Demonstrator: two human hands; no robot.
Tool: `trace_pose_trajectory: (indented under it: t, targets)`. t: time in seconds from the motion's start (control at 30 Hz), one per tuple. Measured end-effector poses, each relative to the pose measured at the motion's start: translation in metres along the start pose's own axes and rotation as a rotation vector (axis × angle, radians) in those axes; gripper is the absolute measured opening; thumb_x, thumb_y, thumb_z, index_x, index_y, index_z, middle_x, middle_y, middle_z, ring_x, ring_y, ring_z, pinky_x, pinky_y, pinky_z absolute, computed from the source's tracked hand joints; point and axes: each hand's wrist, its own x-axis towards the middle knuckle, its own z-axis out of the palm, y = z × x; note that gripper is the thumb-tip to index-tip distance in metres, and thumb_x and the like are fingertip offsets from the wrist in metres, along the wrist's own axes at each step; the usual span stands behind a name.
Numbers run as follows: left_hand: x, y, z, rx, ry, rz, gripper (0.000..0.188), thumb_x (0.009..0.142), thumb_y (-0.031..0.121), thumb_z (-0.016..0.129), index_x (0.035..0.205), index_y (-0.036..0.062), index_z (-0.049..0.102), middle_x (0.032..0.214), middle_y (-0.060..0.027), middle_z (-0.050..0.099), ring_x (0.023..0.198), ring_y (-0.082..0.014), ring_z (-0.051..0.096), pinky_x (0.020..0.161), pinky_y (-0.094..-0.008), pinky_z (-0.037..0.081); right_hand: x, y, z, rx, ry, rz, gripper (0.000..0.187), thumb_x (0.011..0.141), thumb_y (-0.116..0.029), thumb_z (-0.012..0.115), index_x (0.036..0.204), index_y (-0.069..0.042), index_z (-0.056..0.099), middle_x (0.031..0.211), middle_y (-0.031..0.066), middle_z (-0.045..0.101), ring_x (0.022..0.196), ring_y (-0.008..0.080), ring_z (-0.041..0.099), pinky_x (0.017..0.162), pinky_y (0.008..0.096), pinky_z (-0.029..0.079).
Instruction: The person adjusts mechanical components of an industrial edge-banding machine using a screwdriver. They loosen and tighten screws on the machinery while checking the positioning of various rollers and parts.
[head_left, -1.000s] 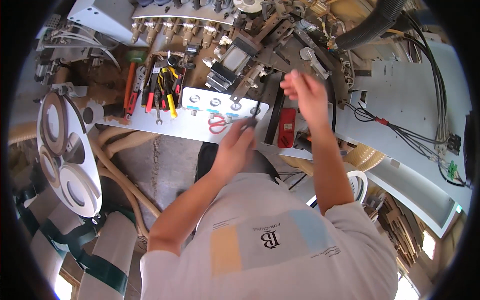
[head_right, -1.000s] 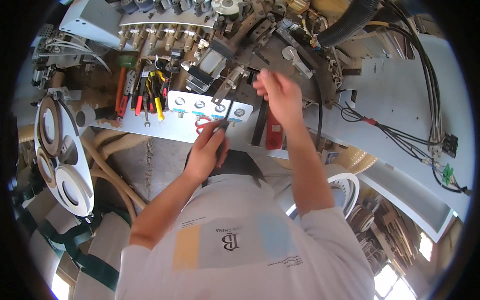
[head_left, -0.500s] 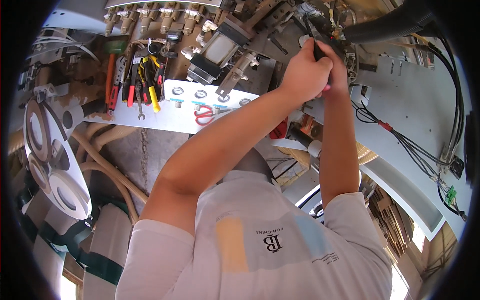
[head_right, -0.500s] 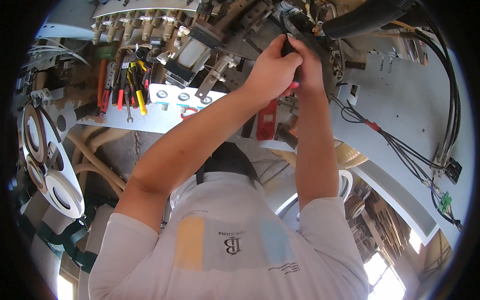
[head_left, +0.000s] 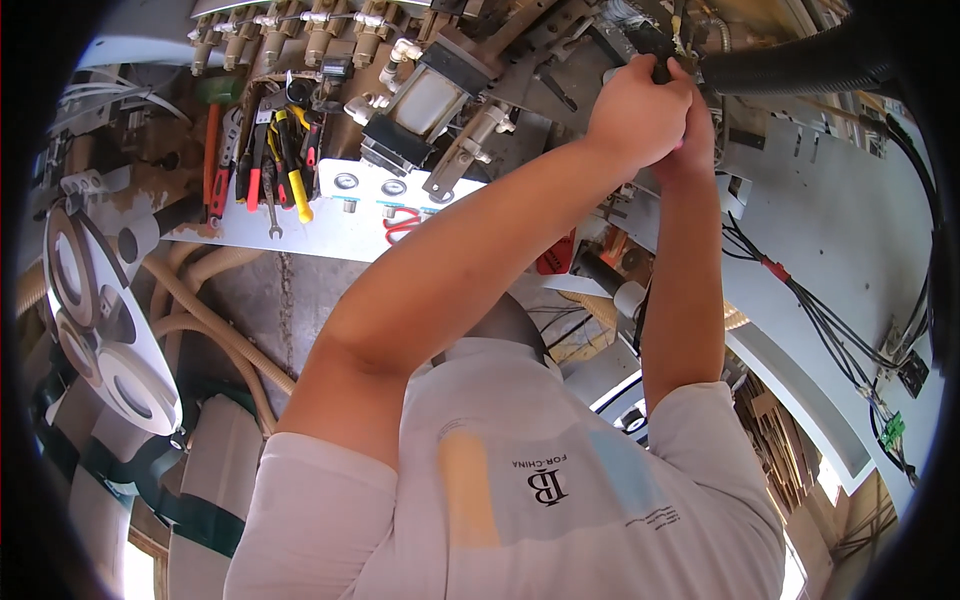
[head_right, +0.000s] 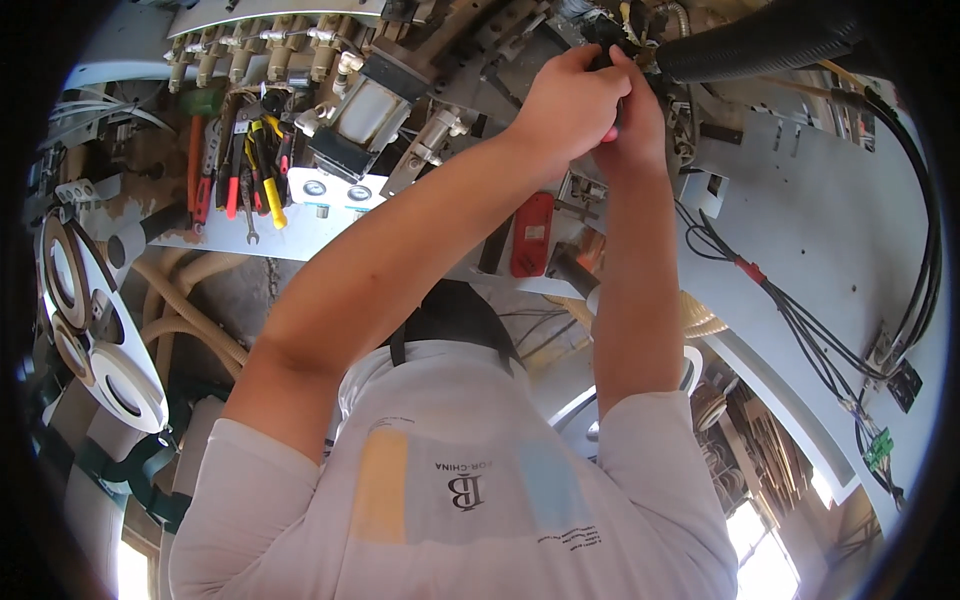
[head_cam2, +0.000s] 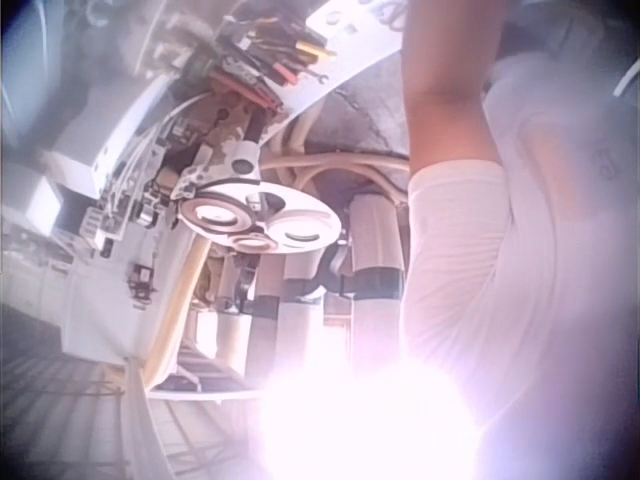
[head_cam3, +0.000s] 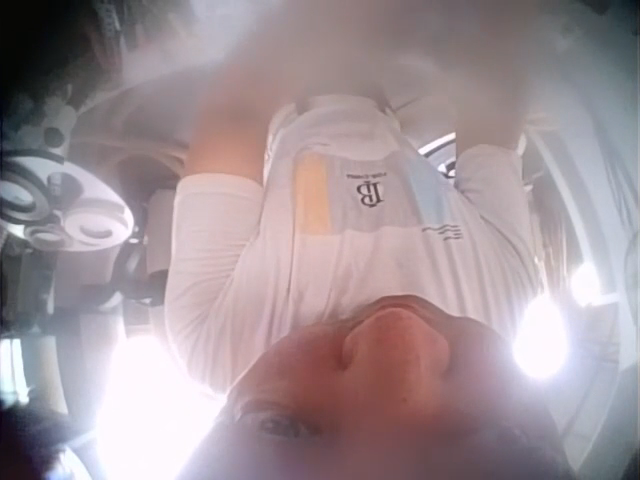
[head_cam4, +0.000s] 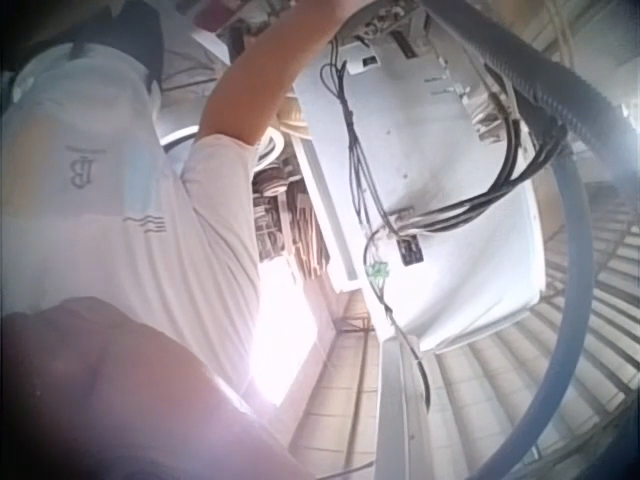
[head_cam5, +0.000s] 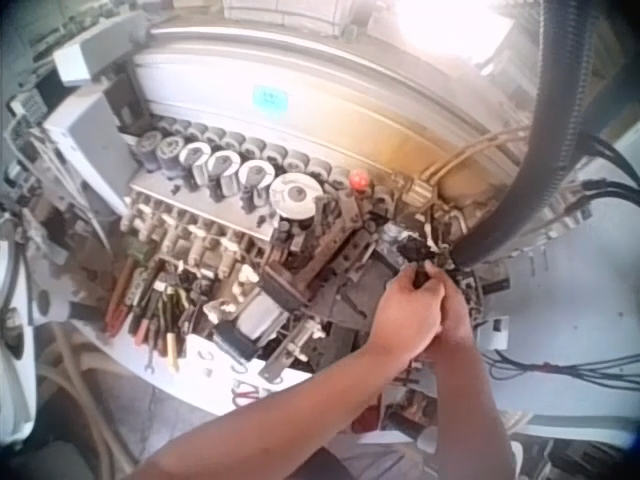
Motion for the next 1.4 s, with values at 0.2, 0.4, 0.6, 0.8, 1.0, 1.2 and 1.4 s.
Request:
trace_pose_trajectory:
  t: [0.2,0.4,0.6,0.8,1.0,1.2,1.4]
  targets:
    - [-0.002,0.026,-0.006,0.020,-0.050,-0.123,0.026,0.093,0.020,0.058,0.106,0.0006,0.068,0.077,-0.0077,0.064,0.058,-0.0150,0.059,0.046,-0.0354,0.042,-0.005,0.009,0.031,0.013,0.135,-0.110,0.028,0.105,-0.031,0.056,0.113,-0.006,0.067,0.098,0.0051,0.071,0.093,0.0185,0.068,0.083,0.0350,0.054]
    - [0.013,0.033,-0.011,-0.010,-0.071,-0.174,0.020,0.092,0.019,0.058,0.103,0.0070,0.071,0.069,-0.0050,0.060,0.055,-0.0132,0.055,0.043,-0.0343,0.032,0.018,0.004,0.012,0.026,0.075,-0.041,0.030,0.106,-0.031,0.052,0.115,-0.007,0.066,0.098,0.0059,0.072,0.091,0.0190,0.069,0.077,0.0360,0.056]
    - [0.012,0.049,-0.015,-0.040,-0.077,-0.261,0.020,0.093,0.018,0.058,0.107,0.0102,0.070,0.070,-0.0031,0.057,0.052,-0.0117,0.047,0.044,-0.0327,0.028,0.017,0.010,0.043,0.016,0.262,-0.165,0.029,0.102,-0.027,0.058,0.114,-0.002,0.069,0.102,0.0090,0.070,0.091,0.0221,0.069,0.076,0.0377,0.057]
    - [0.028,0.034,-0.029,-0.160,-0.109,-0.347,0.017,0.094,0.018,0.059,0.105,0.0105,0.071,0.073,-0.0025,0.056,0.057,-0.0114,0.051,0.045,-0.0318,0.030,0.030,0.016,0.036,0.016,0.291,-0.105,0.031,0.103,-0.028,0.056,0.117,-0.003,0.068,0.101,0.0071,0.071,0.090,0.0207,0.069,0.075,0.0371,0.056]
    - [0.015,0.050,-0.015,-0.093,-0.048,-0.311,0.014,0.095,0.016,0.059,0.102,0.0096,0.070,0.071,-0.0025,0.054,0.053,-0.0105,0.047,0.043,-0.0307,0.027,0.022,0.013,0.046,0.036,0.310,-0.104,0.031,0.105,-0.032,0.054,0.116,-0.006,0.066,0.101,0.0056,0.071,0.091,0.0189,0.070,0.073,0.0350,0.056]
    - [0.020,0.049,-0.018,-0.156,-0.070,-0.359,0.014,0.095,0.016,0.058,0.100,0.0092,0.069,0.071,-0.0017,0.053,0.054,-0.0112,0.047,0.044,-0.0311,0.026,0.023,0.014,0.042,0.136,0.255,-0.081,0.029,0.101,-0.024,0.058,0.116,-0.001,0.070,0.110,0.0106,0.069,0.102,0.0236,0.067,0.084,0.0386,0.056]
    - [0.031,0.038,-0.016,-0.175,-0.044,-0.406,0.014,0.096,0.018,0.057,0.101,0.0104,0.067,0.068,-0.0039,0.052,0.052,-0.0126,0.041,0.047,-0.0337,0.028,0.041,0.016,0.014,0.021,0.243,-0.062,0.028,0.101,-0.025,0.058,0.115,-0.003,0.070,0.105,0.0087,0.070,0.095,0.0220,0.068,0.077,0.0386,0.056]
